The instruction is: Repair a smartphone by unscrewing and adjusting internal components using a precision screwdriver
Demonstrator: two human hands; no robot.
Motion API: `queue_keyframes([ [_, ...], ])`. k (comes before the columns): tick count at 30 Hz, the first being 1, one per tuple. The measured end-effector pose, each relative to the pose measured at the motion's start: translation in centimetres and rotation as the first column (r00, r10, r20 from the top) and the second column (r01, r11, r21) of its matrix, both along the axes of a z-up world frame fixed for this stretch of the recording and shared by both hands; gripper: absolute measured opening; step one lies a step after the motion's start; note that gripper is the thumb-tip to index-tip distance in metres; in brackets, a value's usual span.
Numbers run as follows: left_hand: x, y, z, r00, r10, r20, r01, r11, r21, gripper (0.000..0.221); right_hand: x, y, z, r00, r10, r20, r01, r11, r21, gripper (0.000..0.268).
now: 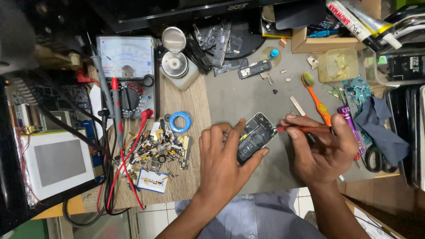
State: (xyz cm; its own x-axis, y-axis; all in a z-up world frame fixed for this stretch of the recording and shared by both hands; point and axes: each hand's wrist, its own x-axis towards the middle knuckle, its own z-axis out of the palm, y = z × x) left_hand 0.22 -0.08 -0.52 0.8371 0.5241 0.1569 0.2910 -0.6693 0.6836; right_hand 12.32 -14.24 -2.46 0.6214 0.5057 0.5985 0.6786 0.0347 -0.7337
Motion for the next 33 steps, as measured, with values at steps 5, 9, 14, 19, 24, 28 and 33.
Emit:
queue_keyframes([
  [5, 0.1, 0.0, 0.0, 1.0, 0.0, 0.003, 0.0, 1.0, 0.006, 0.061, 0.2, 0.0, -0.2, 1.0, 0.002, 0.008, -0.002, 1.0, 0.009, 0.075],
  [9, 0.1, 0.0, -0.1, 1.0, -0.003, 0.008, 0.003, 1.0, 0.012, 0.062, -0.1, 0.1, -0.5, 0.999, -0.033, -0.003, 0.033, 0.999, 0.023, 0.074],
  [14, -0.2, -0.2, 0.2, 0.994, -0.063, -0.091, 0.07, 0.995, 0.077, 0.059, -0.6, 0.2, 0.3, 0.989, -0.116, -0.089, 0.119, 0.993, 0.027, 0.076],
  [19, 0.1, -0.3, 1.0, 0.983, -0.14, -0.12, 0.163, 0.964, 0.212, 0.043, -0.6, 0.4, 1.1, 0.969, -0.203, -0.142, 0.21, 0.977, 0.038, 0.076],
  [24, 0.7, -0.7, 1.0, 0.98, -0.142, -0.14, 0.167, 0.968, 0.189, 0.042, -0.6, 0.0, 1.0, 0.952, -0.214, -0.22, 0.23, 0.972, 0.049, 0.078],
  [28, 1.0, -1.1, 0.8, 0.989, -0.109, -0.101, 0.13, 0.965, 0.226, 0.038, -0.2, -0.3, 1.1, 0.96, -0.218, -0.177, 0.224, 0.975, 0.011, 0.076],
  [33, 1.0, -1.1, 0.6, 0.99, -0.144, -0.007, 0.143, 0.972, 0.187, 0.041, -0.1, -0.7, 1.1, 0.958, -0.195, -0.211, 0.213, 0.975, 0.062, 0.081],
])
